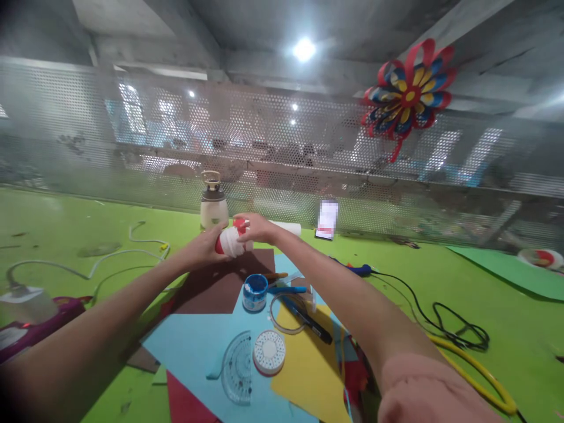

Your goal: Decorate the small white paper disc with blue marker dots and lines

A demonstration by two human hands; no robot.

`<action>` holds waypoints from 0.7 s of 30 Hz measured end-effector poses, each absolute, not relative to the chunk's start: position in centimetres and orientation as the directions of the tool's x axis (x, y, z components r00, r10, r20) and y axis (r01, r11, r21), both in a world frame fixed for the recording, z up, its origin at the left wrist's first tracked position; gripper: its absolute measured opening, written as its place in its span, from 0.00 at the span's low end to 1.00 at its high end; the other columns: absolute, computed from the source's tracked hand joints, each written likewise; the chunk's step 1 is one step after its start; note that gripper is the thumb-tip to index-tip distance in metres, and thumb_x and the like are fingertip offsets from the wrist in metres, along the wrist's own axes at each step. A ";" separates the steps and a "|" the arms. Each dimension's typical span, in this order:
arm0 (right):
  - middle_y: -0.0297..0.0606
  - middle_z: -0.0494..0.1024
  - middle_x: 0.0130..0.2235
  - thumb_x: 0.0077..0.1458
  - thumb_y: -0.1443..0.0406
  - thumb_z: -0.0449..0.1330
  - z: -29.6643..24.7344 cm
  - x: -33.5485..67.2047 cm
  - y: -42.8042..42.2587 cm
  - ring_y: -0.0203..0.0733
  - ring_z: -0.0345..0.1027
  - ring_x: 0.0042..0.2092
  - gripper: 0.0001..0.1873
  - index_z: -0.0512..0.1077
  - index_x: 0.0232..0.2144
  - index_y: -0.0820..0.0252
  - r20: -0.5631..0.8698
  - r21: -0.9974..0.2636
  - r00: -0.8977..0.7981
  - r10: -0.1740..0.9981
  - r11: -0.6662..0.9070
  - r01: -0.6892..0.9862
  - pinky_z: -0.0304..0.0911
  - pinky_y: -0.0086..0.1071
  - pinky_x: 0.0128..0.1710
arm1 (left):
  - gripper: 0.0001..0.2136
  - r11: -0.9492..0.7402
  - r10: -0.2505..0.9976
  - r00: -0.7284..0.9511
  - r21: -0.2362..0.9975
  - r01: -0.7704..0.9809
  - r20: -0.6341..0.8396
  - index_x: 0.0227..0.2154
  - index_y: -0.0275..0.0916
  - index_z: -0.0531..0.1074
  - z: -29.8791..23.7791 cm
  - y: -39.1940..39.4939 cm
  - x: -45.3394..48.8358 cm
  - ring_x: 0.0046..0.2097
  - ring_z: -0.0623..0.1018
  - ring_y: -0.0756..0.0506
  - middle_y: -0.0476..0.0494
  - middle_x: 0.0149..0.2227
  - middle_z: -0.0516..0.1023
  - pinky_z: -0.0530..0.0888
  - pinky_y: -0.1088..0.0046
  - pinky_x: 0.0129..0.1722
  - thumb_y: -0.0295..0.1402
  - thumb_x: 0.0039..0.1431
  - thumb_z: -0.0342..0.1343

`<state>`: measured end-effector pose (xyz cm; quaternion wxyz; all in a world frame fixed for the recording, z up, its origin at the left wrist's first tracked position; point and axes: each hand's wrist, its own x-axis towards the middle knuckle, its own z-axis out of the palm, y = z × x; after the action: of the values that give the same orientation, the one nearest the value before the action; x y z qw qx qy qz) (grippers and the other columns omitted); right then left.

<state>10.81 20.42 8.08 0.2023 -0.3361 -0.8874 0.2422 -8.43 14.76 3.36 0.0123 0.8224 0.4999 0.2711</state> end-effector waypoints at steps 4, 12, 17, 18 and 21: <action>0.43 0.72 0.52 0.62 0.61 0.58 6.1 11.5 20.7 0.45 0.72 0.47 0.18 0.68 0.53 0.61 0.344 -0.650 -0.511 0.788 0.593 0.476 0.71 0.44 0.45 | 0.17 -0.495 0.828 0.347 0.282 0.822 0.441 0.53 0.37 0.68 2.9 15.0 -8.9 0.49 0.76 0.40 0.39 0.53 0.72 0.76 0.55 0.47 0.37 0.64 0.56; 0.44 0.72 0.53 0.62 0.61 0.59 7.3 18.9 23.7 0.46 0.71 0.49 0.18 0.68 0.52 0.61 0.578 -0.630 -0.126 0.806 0.539 0.559 0.70 0.45 0.47 | 0.16 -0.254 0.912 0.151 0.236 0.938 0.381 0.53 0.37 0.68 3.2 17.7 -13.1 0.49 0.76 0.41 0.39 0.53 0.72 0.76 0.56 0.47 0.37 0.64 0.56; 0.44 0.72 0.53 0.62 0.61 0.58 6.2 25.3 26.0 0.46 0.70 0.49 0.18 0.68 0.52 0.60 0.629 -0.621 0.087 0.773 0.432 0.654 0.69 0.45 0.47 | 0.16 -0.182 0.942 0.113 0.197 0.963 0.316 0.52 0.37 0.68 3.9 21.1 -14.0 0.49 0.76 0.41 0.39 0.52 0.72 0.76 0.57 0.46 0.37 0.64 0.56; 0.44 0.72 0.53 0.62 0.61 0.58 5.5 26.0 26.3 0.46 0.71 0.49 0.18 0.68 0.52 0.61 0.629 -0.622 0.107 0.770 0.415 0.664 0.69 0.45 0.47 | 0.16 -0.190 0.944 0.125 0.192 0.963 0.304 0.52 0.37 0.68 3.9 21.9 -13.8 0.49 0.76 0.41 0.39 0.52 0.72 0.76 0.57 0.46 0.37 0.64 0.56; 0.43 0.72 0.53 0.62 0.61 0.58 3.1 27.0 27.3 0.45 0.71 0.49 0.18 0.68 0.52 0.61 0.617 -0.625 0.130 0.776 0.382 0.681 0.69 0.45 0.47 | 0.16 -0.227 0.947 0.168 0.200 0.953 0.272 0.52 0.38 0.68 3.7 24.2 -13.2 0.49 0.76 0.41 0.39 0.52 0.73 0.76 0.57 0.46 0.36 0.64 0.56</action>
<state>27.01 27.32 3.10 0.5084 -0.5538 -0.6577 0.0468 -13.17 24.21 3.70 -0.0085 0.7643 0.6217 0.1711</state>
